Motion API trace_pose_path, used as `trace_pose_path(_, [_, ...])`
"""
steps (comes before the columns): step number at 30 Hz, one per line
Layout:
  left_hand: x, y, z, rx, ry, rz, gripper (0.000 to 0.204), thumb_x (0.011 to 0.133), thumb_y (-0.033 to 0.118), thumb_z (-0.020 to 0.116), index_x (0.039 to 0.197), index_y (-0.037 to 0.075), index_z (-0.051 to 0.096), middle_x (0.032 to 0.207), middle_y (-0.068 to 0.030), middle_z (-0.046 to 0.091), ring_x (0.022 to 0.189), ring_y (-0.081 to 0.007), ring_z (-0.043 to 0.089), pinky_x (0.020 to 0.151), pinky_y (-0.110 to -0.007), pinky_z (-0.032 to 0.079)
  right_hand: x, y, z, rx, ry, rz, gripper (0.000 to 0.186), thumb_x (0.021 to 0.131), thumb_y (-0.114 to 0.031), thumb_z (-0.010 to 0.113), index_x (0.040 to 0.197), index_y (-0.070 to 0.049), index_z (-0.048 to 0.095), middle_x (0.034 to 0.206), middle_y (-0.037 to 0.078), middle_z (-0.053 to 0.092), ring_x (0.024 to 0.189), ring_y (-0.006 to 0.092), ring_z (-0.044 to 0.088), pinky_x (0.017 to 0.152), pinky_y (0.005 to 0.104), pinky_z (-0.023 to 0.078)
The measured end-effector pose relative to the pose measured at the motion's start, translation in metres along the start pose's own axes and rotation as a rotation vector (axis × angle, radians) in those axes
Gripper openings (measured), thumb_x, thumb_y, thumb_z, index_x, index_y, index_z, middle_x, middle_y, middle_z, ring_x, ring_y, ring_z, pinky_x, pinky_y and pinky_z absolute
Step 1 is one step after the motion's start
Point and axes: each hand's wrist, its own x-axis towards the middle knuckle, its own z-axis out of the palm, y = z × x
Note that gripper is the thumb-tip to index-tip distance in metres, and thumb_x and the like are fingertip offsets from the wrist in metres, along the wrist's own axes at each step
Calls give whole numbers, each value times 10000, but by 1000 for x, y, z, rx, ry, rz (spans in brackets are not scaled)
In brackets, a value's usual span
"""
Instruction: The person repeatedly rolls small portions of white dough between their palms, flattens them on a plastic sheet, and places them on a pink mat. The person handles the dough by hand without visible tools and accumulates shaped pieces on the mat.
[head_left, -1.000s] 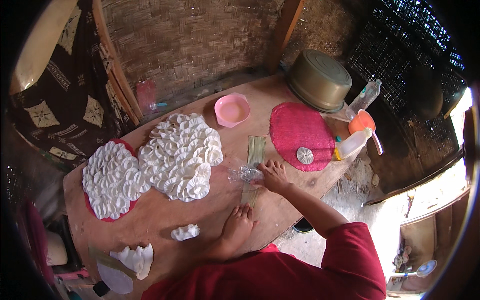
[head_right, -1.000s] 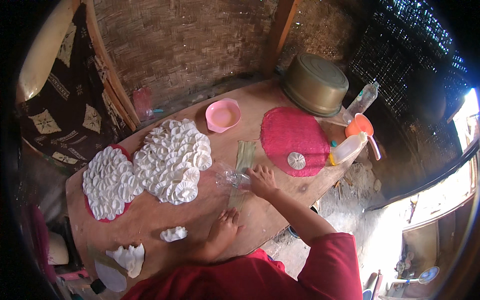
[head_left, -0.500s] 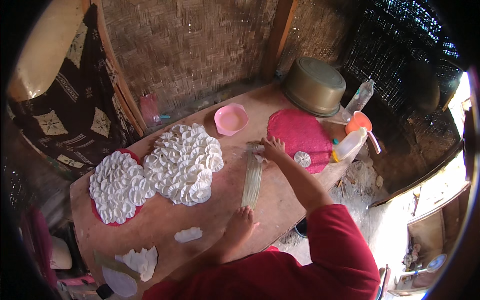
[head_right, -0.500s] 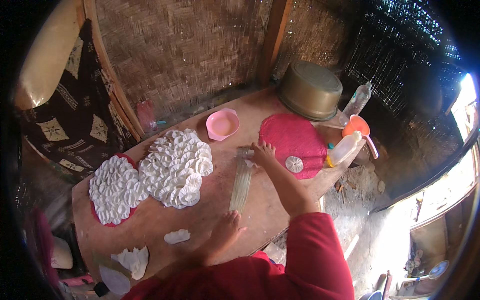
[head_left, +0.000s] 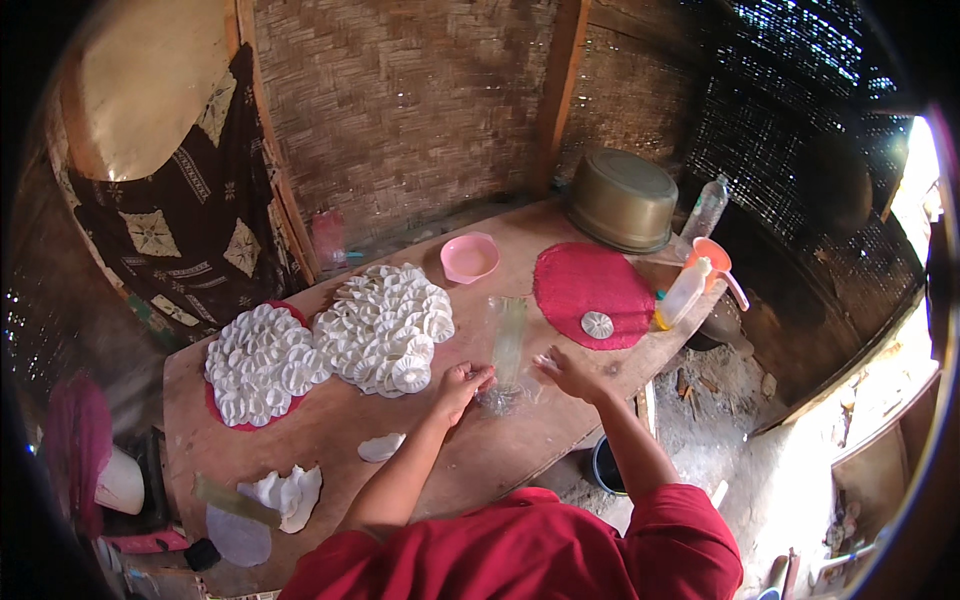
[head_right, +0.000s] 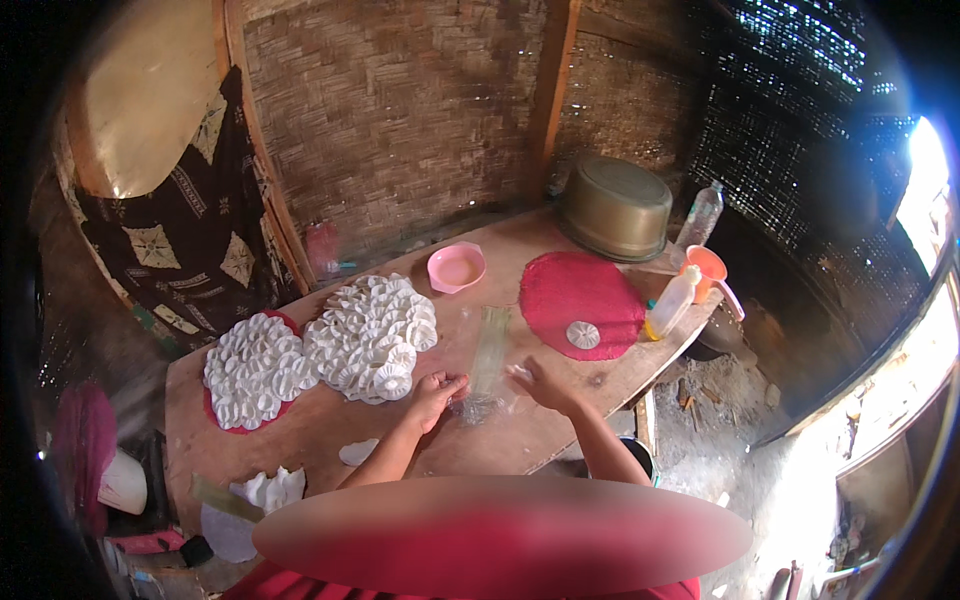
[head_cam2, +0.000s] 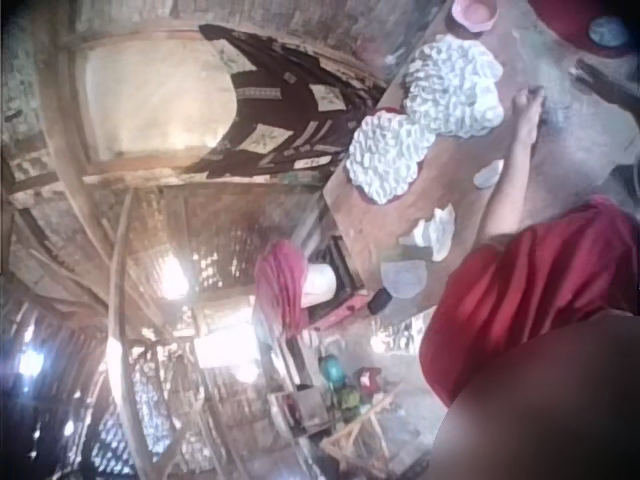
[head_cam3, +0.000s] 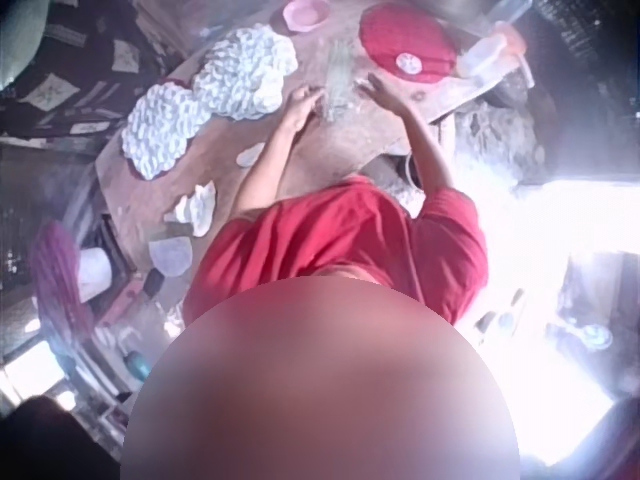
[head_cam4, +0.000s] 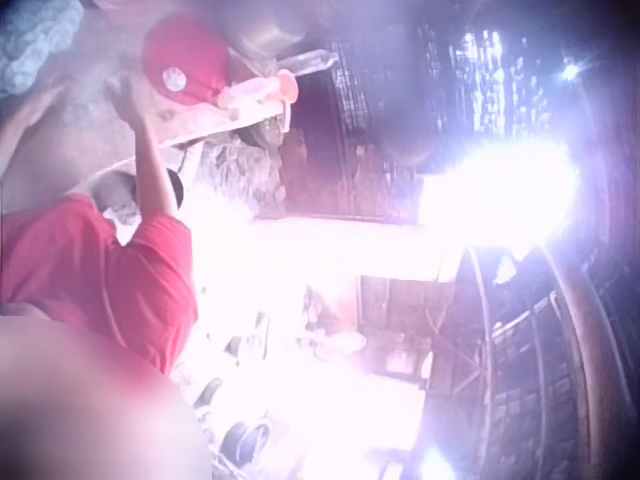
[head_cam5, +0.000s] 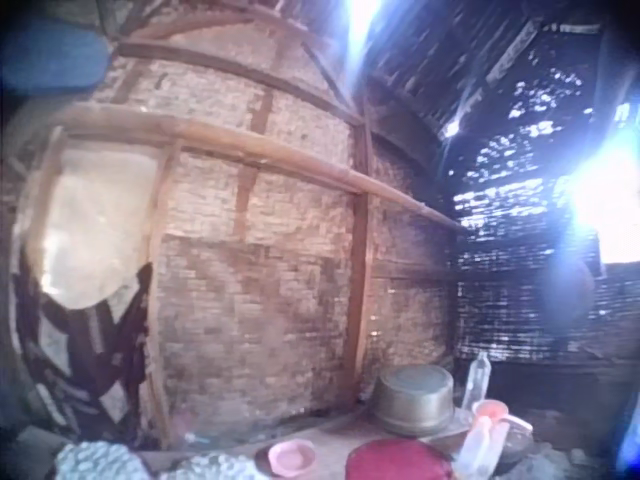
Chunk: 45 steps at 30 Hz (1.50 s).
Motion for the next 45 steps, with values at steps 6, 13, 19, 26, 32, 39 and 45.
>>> trace_pose_path(6, [-12, 24, 59, 1315, 280, 607, 411, 892, 229, 682, 1184, -26, 548, 1127, -76, 600, 1033, -128, 562, 847, -235, 445, -44, -15, -45, -267, 547, 151, 318, 875, -387, 639, 985, -88, 639, 780, 87, 636, 724, 249, 593, 808, 439, 395])
trace_pose_path(13, [-37, 76, 106, -79, -34, 31, 378, 932, 369, 603, 1102, 32, 595, 942, -4, 624, 862, -75, 586, 775, -214, 471, -56, -90, -26, -25, 566, -173, 212, 866, -288, 652, 856, -77, 672, 739, 56, 626, 718, 223, 556, 756, 393, 354])
trace_pose_path(19, [-41, 54, 94, 93, 54, 304, 187, 885, 164, 677, 1000, 30, 616, 880, 14, 635, 798, -34, 577, 718, -197, 463, -45, -82, 4, -62, 554, -26, 229, 845, -329, 667, 852, -101, 683, 704, 61, 639, 728, 226, 584, 780, 406, 352])
trace_pose_path(26, [-44, 50, 65, -246, 121, 314, 231, 973, 260, 548, 980, 36, 604, 907, 0, 621, 816, -64, 570, 770, -220, 448, -35, -14, 39, -567, 529, 115, 277, 852, -330, 644, 1028, -121, 688, 1003, 104, 632, 804, 278, 614, 886, 454, 379])
trace_pose_path(32, [-44, 48, 74, -481, 205, 439, 375, 1010, 362, 452, 1015, 16, 596, 980, -50, 630, 883, -103, 583, 827, -270, 448, -29, -45, 71, 1508, 23, 307, 280, 971, -205, 518, 1160, -4, 565, 1115, 94, 592, 1013, 224, 562, 894, 344, 442])
trace_pose_path(39, [-49, 46, 77, -2, 330, 567, 183, 911, 137, 652, 1014, -13, 632, 868, -4, 645, 770, -42, 566, 687, -207, 457, -26, -83, 65, 1266, 228, 168, 195, 933, -186, 603, 1042, -25, 592, 938, 53, 617, 818, 161, 588, 759, 281, 465])
trace_pose_path(45, [-60, 60, 76, 177, 248, 571, 231, 864, 76, 697, 1060, -30, 634, 870, -14, 663, 721, -40, 574, 657, -186, 468, -43, -120, 36, 74, 537, -366, 268, 782, -21, 654, 1049, -44, 662, 858, 99, 620, 772, 241, 598, 718, 328, 443])
